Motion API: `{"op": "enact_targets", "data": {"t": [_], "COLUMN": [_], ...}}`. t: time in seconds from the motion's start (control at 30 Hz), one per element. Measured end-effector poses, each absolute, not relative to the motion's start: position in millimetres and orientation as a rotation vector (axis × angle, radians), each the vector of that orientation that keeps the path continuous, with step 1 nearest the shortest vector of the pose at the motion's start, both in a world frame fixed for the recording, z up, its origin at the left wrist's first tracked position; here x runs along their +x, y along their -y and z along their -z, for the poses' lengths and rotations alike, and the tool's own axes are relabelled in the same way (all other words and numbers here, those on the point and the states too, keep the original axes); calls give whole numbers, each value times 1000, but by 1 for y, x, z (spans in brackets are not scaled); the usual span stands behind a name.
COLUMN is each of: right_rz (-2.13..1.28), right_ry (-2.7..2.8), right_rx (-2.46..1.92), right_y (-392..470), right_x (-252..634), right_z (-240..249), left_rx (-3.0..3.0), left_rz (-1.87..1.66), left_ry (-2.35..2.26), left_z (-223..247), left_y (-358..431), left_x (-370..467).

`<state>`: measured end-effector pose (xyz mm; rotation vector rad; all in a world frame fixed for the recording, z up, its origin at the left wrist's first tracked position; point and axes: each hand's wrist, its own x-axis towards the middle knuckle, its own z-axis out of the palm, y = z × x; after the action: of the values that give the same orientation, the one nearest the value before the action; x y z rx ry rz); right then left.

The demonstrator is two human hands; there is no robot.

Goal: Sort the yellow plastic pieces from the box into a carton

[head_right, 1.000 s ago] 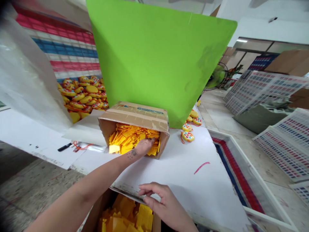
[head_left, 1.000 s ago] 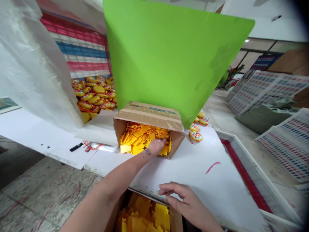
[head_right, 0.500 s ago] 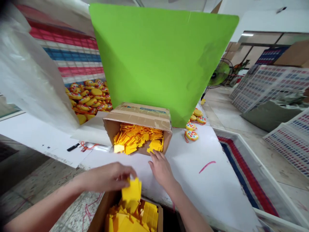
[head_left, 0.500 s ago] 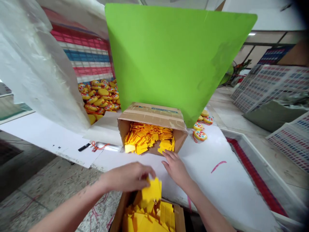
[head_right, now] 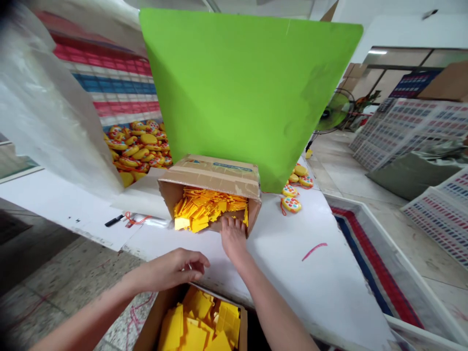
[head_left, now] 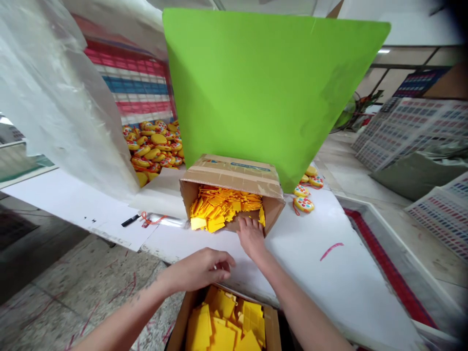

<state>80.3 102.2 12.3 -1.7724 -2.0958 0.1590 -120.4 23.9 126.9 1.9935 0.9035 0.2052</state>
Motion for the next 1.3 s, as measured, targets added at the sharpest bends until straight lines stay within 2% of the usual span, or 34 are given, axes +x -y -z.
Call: {"op": "enact_targets", "data": {"t": [0.23, 0.53, 0.83, 1.13, 1.3], "right_rz": [-459, -931, -1273, -1515, -1601], "right_ry": [1936, 1215, 852, 638, 484], "right_rx": [-1500, -1371, -1118, -920, -856], "right_y": [-66, -50, -37, -33, -31], "right_x": [113, 132, 122, 117, 117], "right_z": [-8, -1, -20, -32, -36], "left_rx": [1929, 2066, 1621, 1432, 1436], "left_rz": [-305, -391, -658, -785, -820], "left_ry": [-937, -1165, -977, -1008, -954], "left_z": [-109, -82, -50, -54, -71], "left_y": [-41, -80, -99, -93, -85], "left_x": [-132, -113, -53, -53, -65]}}
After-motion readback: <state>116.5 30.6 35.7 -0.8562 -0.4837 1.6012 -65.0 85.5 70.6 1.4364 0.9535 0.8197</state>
